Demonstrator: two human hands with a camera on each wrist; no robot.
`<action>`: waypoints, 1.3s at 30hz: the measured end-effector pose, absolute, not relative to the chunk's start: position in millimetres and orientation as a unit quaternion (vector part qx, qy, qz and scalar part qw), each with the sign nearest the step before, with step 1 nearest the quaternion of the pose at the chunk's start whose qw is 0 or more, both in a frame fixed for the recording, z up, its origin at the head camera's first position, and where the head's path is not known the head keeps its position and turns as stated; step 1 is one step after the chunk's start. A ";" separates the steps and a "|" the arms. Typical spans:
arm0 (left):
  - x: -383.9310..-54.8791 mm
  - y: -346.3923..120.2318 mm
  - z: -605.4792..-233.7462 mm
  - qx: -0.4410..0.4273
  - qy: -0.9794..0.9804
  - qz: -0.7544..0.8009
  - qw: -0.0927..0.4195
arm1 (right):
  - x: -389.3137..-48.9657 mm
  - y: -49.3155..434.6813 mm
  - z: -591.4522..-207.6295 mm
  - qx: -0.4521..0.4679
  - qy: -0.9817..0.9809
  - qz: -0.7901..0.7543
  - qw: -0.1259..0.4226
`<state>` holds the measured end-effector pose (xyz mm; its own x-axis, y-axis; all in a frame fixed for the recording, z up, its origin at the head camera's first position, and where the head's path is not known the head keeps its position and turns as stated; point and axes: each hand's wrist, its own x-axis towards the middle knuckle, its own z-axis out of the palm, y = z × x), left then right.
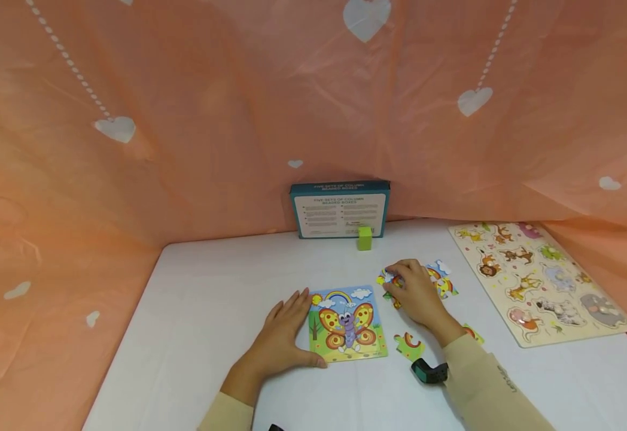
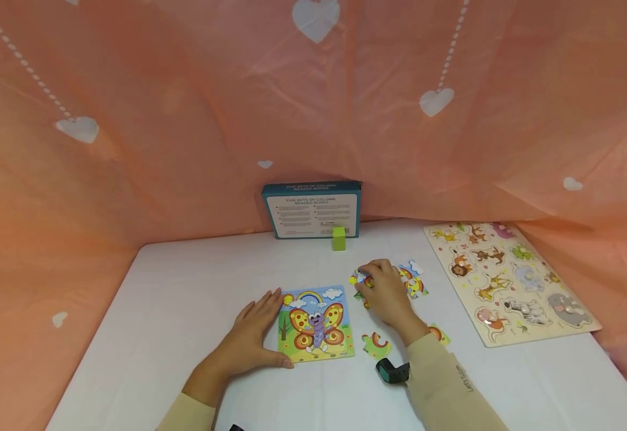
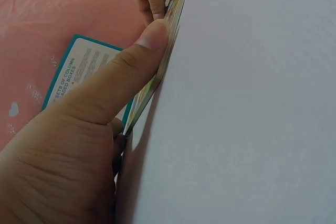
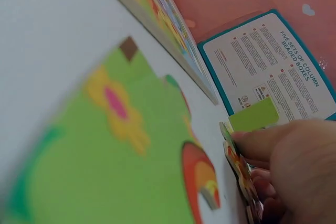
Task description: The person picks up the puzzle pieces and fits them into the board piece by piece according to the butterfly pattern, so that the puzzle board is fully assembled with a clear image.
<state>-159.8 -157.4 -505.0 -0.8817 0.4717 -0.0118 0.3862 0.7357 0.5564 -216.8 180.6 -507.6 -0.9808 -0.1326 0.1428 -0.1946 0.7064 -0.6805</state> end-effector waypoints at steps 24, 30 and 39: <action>-161.4 -159.2 -507.4 0.242 0.928 0.271 0.083 | -214.9 179.8 -503.9 0.059 -0.899 0.433 0.037; -161.6 -159.3 -506.5 0.241 0.930 0.263 0.085 | -212.5 181.3 -504.3 0.049 -0.866 0.493 0.064; -160.8 -159.3 -505.8 0.240 0.929 0.267 0.090 | -203.9 172.9 -496.7 0.045 -0.817 0.564 0.111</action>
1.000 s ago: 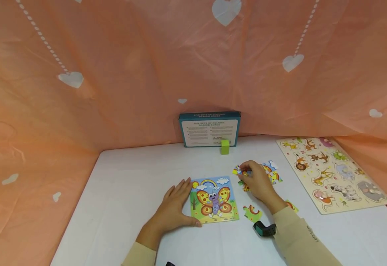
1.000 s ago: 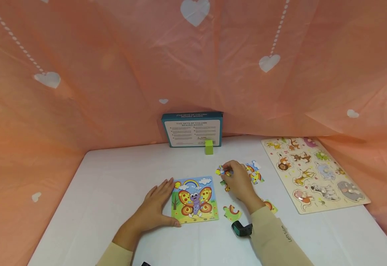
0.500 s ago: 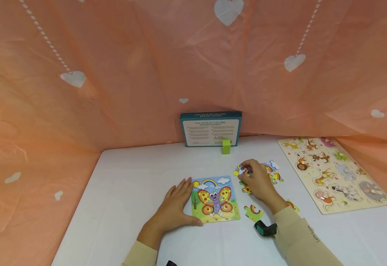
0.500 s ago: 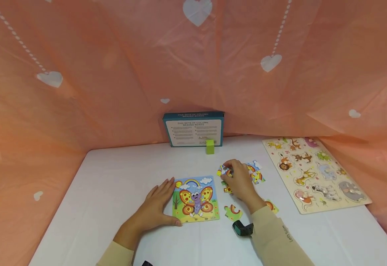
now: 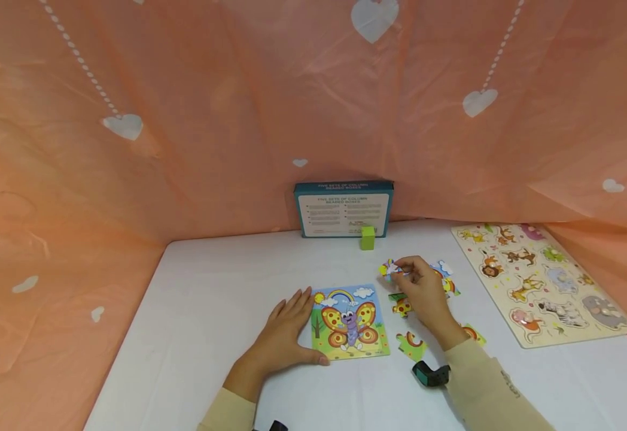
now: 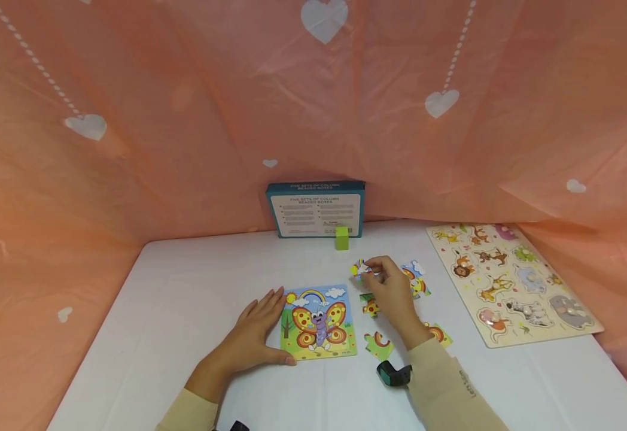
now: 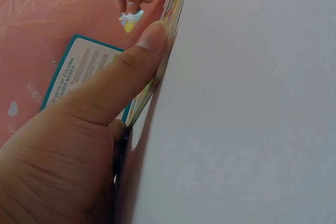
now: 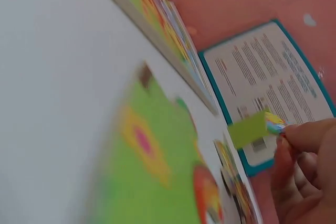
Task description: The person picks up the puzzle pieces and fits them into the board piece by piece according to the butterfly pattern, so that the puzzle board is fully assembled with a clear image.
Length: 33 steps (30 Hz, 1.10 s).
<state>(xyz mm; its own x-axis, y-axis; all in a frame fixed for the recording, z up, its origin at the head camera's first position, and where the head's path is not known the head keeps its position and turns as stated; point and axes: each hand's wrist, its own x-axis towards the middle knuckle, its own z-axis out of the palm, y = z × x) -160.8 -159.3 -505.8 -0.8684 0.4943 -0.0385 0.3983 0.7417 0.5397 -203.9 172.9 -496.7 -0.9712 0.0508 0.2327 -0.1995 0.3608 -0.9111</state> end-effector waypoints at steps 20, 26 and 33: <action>-159.3 -160.8 -505.6 0.245 0.928 0.266 0.084 | -172.4 107.5 -495.1 0.182 -0.860 0.475 -0.033; -158.6 -159.5 -503.5 0.243 0.929 0.265 0.082 | -171.6 114.0 -485.6 0.257 -0.909 0.327 -0.016; -159.1 -159.8 -503.9 0.251 0.927 0.269 0.075 | -165.5 114.8 -484.2 0.339 -0.915 0.210 -0.061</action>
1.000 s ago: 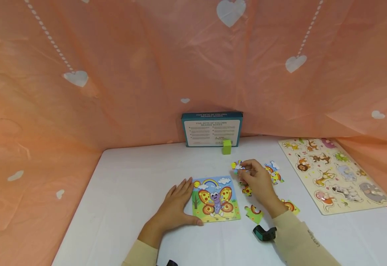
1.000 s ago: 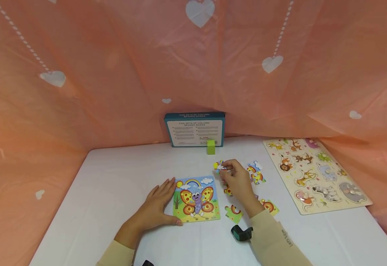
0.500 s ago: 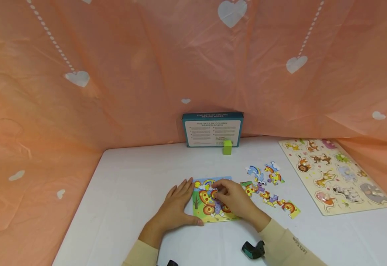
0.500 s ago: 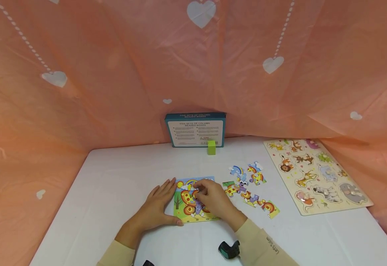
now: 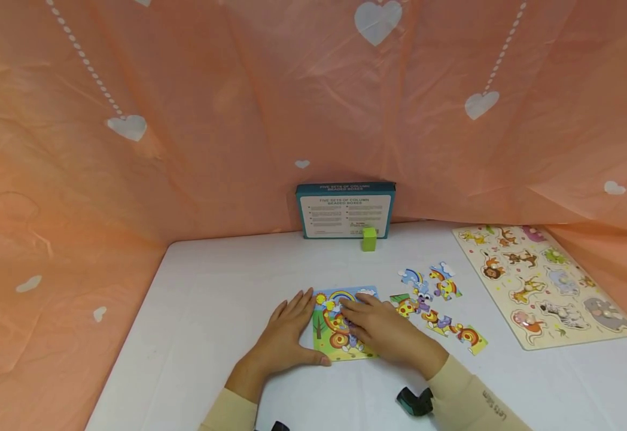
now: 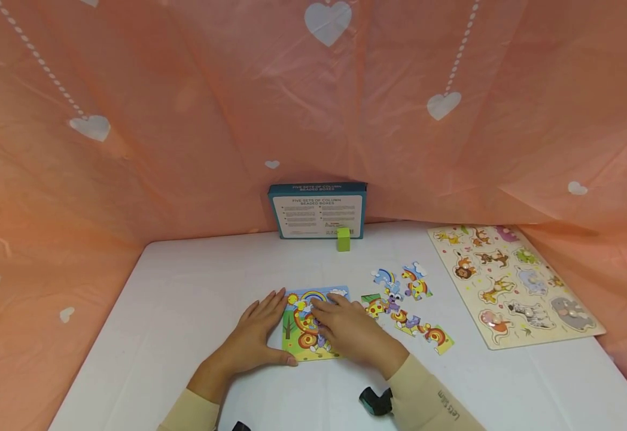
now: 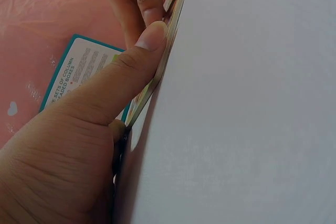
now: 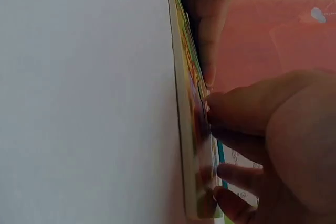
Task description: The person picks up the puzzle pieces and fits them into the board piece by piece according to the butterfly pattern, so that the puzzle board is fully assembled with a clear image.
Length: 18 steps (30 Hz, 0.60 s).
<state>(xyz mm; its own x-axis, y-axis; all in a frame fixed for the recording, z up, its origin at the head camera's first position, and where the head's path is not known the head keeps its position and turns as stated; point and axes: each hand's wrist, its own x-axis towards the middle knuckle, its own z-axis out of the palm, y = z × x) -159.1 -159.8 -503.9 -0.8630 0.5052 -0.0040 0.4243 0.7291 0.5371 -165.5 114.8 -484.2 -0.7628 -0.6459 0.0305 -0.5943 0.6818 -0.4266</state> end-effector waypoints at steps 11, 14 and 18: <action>-158.7 -160.6 -503.6 0.253 0.928 0.261 0.081 | -157.2 94.0 -493.8 -0.318 0.925 -0.193 0.077; -158.9 -160.4 -503.9 0.251 0.930 0.254 0.086 | -157.9 91.6 -495.8 -0.315 0.924 -0.200 0.082; -159.0 -160.3 -504.5 0.249 0.930 0.254 0.086 | -160.0 90.9 -499.1 -0.311 0.925 -0.204 0.083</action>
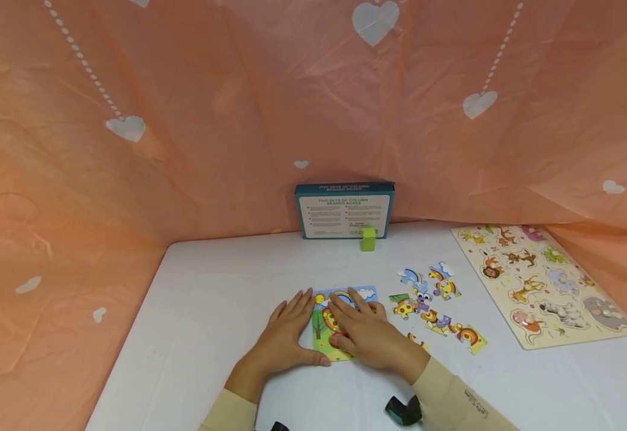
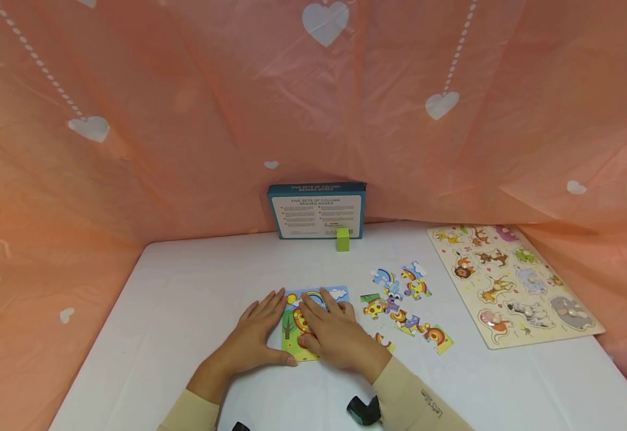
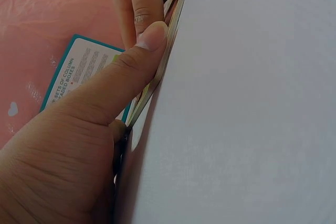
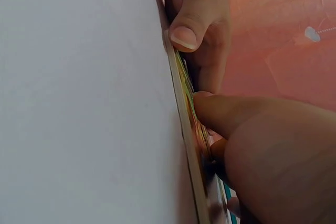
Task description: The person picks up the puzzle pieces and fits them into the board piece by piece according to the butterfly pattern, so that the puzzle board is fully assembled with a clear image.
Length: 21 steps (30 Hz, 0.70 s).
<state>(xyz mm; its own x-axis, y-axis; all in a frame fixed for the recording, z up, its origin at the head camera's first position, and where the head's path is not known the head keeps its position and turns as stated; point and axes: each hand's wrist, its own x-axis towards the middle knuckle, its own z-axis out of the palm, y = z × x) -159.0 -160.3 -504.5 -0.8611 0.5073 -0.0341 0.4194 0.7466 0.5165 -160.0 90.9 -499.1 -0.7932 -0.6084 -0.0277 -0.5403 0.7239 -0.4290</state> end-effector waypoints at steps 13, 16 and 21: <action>-158.5 -161.0 -505.6 0.249 0.929 0.262 0.081 | -167.8 100.9 -499.1 -0.284 0.895 -0.335 0.080; -158.8 -160.6 -505.8 0.247 0.930 0.262 0.079 | -172.0 109.9 -495.2 -0.268 0.881 -0.383 0.069; -159.7 -160.0 -506.0 0.245 0.929 0.267 0.079 | -181.7 128.5 -488.3 -0.225 0.850 -0.472 0.059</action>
